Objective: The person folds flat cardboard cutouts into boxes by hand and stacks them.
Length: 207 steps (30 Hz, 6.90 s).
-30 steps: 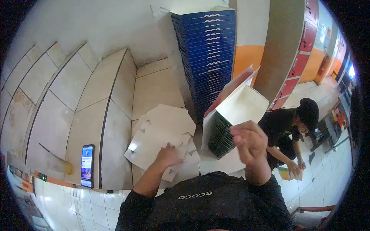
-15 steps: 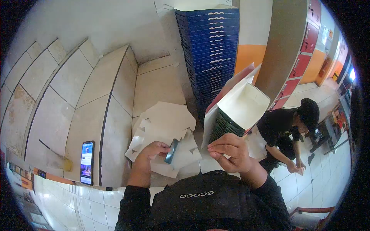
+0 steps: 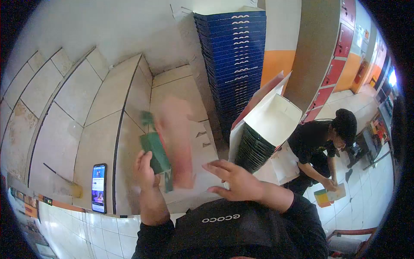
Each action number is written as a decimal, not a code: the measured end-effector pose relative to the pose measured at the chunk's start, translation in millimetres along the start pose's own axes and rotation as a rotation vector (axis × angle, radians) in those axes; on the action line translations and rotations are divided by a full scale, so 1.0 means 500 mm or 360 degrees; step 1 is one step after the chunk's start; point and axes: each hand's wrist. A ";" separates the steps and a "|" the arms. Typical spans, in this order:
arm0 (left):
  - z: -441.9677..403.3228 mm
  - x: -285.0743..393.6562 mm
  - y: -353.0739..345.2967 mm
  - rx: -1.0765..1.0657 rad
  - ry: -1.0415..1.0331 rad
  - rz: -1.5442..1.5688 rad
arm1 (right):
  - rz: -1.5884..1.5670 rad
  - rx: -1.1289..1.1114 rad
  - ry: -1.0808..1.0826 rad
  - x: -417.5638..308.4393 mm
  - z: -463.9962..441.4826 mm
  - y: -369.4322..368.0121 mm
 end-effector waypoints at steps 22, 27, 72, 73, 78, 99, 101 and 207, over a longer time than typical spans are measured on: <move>0.112 -0.086 -0.173 -0.0559 -0.0670 -0.0037 | 0.0531 0.0562 0.0246 0.017 -0.046 -0.025; 0.101 -0.098 -0.100 -0.1004 -0.0005 0.0339 | 0.0007 0.0355 0.0237 0.006 -0.060 0.001; 0.159 0.000 -0.011 -0.0115 0.0152 0.0173 | -0.0145 -0.0076 0.0348 -0.051 -0.096 -0.032; 0.163 -0.006 -0.021 -0.0106 0.0135 0.0107 | -0.0209 -0.0037 0.0252 -0.054 -0.091 -0.045; 0.170 -0.039 -0.019 -0.0303 0.0052 -0.0312 | -0.0396 0.0047 -0.0042 -0.041 -0.075 -0.062; 0.091 -0.014 -0.052 -0.0243 -0.0372 0.0032 | 0.0219 0.0612 0.0118 -0.018 -0.036 0.044; 0.104 0.007 -0.079 -0.0239 -0.0269 0.0004 | 0.0463 0.0407 0.0362 -0.022 -0.039 0.035; 0.002 -0.120 -0.419 -0.1426 -0.1756 -0.0849 | 0.0866 0.0307 -0.1066 0.013 0.047 0.274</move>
Point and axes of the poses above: each hand's wrist, its own z-axis away from the middle knuckle, its own y-axis out of the back of the hand, x = y × z, and after that the axes turned 9 degrees about -x, right-handed
